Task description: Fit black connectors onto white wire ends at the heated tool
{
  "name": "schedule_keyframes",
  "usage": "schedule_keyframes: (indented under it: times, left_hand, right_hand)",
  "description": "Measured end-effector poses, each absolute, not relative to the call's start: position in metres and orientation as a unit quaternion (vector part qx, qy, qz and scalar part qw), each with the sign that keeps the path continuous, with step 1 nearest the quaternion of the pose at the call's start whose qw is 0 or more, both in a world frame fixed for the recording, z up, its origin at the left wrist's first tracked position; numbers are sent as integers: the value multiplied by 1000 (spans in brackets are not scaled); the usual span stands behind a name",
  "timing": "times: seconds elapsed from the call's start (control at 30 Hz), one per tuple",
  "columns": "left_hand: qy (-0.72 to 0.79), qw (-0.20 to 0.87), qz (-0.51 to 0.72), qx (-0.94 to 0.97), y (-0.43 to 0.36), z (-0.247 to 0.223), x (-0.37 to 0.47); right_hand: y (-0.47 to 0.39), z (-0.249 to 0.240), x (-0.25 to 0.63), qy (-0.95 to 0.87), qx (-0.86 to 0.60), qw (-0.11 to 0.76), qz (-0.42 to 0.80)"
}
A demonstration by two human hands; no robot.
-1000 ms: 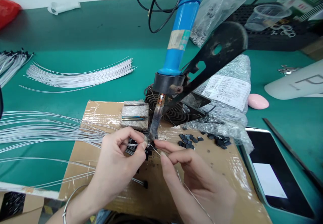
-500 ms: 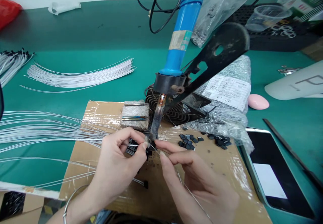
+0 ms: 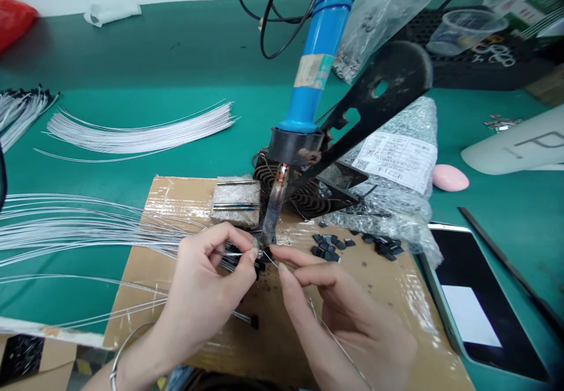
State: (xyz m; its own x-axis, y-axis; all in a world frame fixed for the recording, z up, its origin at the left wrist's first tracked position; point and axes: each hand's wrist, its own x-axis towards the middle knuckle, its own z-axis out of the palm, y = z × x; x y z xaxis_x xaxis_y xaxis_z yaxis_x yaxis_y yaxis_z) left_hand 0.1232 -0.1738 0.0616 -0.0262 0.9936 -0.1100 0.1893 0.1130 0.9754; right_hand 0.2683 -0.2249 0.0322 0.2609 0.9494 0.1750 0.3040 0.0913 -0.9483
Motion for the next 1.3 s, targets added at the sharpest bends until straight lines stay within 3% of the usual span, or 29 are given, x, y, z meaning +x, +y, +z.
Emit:
schedule_keyframes:
  times: [1.3]
  left_hand:
    - [581, 466, 416, 521, -175, 58, 123]
  right_hand:
    - [-225, 27, 269, -525, -594, 520, 320]
